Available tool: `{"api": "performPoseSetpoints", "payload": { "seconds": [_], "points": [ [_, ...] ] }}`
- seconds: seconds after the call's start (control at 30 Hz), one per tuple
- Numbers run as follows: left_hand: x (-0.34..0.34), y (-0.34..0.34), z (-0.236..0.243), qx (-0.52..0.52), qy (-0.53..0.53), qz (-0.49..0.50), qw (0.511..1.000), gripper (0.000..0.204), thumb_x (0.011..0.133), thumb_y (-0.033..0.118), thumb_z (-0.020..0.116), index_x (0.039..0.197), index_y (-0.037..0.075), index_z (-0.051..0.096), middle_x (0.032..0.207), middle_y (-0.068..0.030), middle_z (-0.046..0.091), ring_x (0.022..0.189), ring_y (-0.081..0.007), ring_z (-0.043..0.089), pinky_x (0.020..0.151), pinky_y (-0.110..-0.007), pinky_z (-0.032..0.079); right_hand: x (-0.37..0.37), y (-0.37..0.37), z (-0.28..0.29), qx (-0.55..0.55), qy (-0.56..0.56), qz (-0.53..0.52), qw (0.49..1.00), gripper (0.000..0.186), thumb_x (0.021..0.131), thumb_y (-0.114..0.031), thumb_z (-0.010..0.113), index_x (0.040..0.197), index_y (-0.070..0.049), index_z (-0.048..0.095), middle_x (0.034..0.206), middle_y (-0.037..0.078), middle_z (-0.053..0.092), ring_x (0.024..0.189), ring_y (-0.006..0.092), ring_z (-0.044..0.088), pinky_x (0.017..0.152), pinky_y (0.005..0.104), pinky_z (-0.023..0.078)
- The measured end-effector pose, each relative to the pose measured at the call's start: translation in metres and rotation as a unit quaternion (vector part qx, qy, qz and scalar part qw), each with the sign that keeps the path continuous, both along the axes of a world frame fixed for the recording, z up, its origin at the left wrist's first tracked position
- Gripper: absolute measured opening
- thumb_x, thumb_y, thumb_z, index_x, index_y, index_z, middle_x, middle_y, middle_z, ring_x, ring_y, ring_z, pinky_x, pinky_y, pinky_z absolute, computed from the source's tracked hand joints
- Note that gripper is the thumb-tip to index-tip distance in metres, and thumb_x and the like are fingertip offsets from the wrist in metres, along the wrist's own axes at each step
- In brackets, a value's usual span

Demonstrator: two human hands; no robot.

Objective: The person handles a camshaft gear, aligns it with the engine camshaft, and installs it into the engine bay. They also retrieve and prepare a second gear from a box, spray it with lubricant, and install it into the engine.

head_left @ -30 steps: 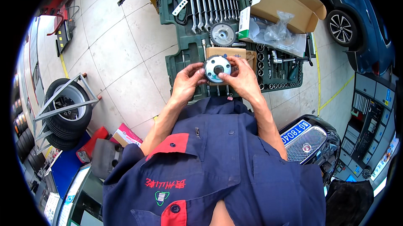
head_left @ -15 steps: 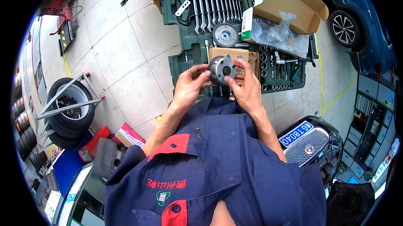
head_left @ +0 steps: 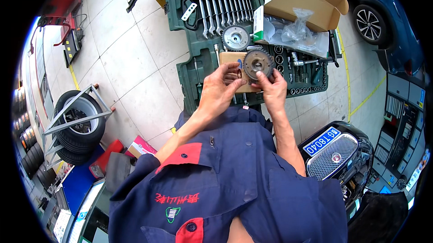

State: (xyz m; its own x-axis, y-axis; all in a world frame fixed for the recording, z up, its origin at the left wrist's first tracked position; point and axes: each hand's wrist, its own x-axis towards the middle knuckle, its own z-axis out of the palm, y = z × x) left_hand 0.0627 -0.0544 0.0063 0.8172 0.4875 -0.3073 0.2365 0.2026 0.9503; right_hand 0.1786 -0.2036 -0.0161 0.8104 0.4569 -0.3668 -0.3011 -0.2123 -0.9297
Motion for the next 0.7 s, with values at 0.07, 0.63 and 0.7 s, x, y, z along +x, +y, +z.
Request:
{"api": "performPoseSetpoints", "payload": {
  "seconds": [0.07, 0.63, 0.7],
  "points": [
    [0.005, 0.001, -0.004, 0.09, -0.016, -0.01, 0.996, 0.039, 0.085, 0.006, 0.079, 0.119, -0.003, 0.063, 0.104, -0.0118, 0.069, 0.089, -0.0146, 0.07, 0.082, -0.029, 0.058, 0.01, -0.004, 0.004, 0.045, 0.094, -0.024, 0.994, 0.033, 0.094, -0.013, 0.071, 0.119, 0.006, 0.061, 0.105, 0.011, 0.07, 0.088, 0.0173, 0.071, 0.069, 0.0264, 0.064],
    [0.011, 0.031, 0.044, 0.432, -0.086, -0.126, 0.889, 0.039, 0.072, 0.01, 0.082, 0.109, 0.009, 0.07, 0.11, -0.0062, 0.064, 0.102, -0.0272, 0.062, 0.087, -0.038, 0.053, 0.01, 0.003, 0.058, 0.085, 0.216, 0.136, 0.963, 0.037, 0.094, -0.016, 0.068, 0.122, 0.006, 0.058, 0.107, 0.015, 0.07, 0.09, 0.0215, 0.074, 0.07, 0.0311, 0.065],
    [0.01, 0.035, 0.05, 0.437, -0.084, -0.149, 0.883, 0.04, 0.071, 0.011, 0.083, 0.109, 0.009, 0.07, 0.109, -0.006, 0.063, 0.1, -0.0269, 0.062, 0.087, -0.038, 0.053, 0.01, 0.003, 0.059, 0.084, 0.217, 0.147, 0.961, 0.038, 0.094, -0.017, 0.068, 0.122, 0.007, 0.058, 0.107, 0.015, 0.07, 0.09, 0.0217, 0.074, 0.069, 0.0316, 0.065]
  ]
}}
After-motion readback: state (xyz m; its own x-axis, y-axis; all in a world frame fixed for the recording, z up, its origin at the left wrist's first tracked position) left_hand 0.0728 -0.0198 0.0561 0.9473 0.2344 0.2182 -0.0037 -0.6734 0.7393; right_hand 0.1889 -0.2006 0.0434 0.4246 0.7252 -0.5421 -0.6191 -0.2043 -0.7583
